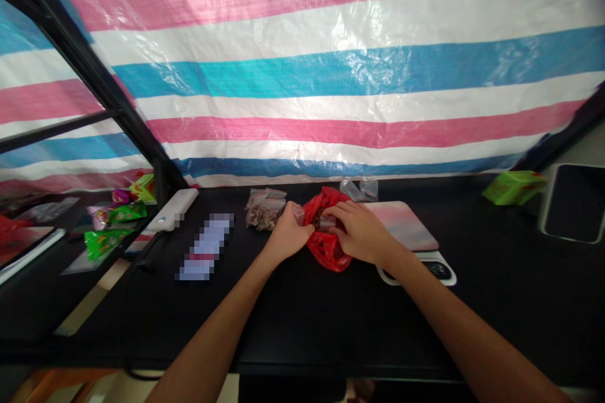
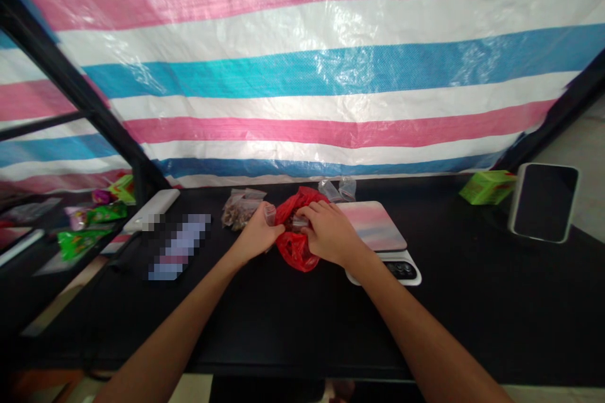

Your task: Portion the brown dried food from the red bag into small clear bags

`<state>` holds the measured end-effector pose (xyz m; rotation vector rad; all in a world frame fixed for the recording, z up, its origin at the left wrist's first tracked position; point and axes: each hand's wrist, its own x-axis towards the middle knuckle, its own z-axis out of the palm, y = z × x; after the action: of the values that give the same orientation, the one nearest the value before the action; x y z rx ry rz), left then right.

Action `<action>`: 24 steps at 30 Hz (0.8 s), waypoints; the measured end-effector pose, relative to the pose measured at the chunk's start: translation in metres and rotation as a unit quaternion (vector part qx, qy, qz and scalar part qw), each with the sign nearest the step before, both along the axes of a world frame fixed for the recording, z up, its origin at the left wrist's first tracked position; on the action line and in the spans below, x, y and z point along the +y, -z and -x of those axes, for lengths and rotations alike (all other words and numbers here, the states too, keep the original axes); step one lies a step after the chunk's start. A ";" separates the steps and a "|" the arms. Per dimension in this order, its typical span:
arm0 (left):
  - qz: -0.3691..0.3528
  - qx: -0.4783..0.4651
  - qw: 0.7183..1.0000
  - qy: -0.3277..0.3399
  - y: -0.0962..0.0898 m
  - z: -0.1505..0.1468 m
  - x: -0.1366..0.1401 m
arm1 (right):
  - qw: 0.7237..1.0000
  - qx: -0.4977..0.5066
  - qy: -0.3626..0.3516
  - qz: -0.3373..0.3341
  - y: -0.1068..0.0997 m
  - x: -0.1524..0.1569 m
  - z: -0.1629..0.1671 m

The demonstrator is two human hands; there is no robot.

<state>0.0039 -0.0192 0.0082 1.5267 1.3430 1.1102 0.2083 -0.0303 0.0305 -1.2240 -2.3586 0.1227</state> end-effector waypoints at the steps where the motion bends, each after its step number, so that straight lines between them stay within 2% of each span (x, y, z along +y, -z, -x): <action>1: 0.020 -0.024 1.000 0.001 -0.002 -0.001 0.000 | 1.000 0.001 0.000 0.002 -0.001 -0.001 0.000; 6: 0.069 -0.116 0.991 0.003 -0.014 -0.005 -0.002 | 1.000 -0.009 0.005 0.023 -0.006 -0.003 -0.001; 13: 0.092 -0.118 0.988 0.022 -0.014 -0.005 -0.003 | 0.995 -0.050 0.081 -0.003 -0.001 -0.003 0.003; 18: 0.083 -0.135 0.987 0.031 -0.016 -0.008 -0.003 | 0.990 -0.065 0.126 -0.019 0.001 -0.002 0.004; 24: 0.082 -0.181 0.979 0.045 -0.013 -0.008 -0.003 | 0.991 -0.067 0.116 0.019 0.001 -0.004 0.008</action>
<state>0.0120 -0.0221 0.0216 1.1860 1.0761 1.1268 0.2005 -0.0345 0.0291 -1.5584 -2.3135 0.0103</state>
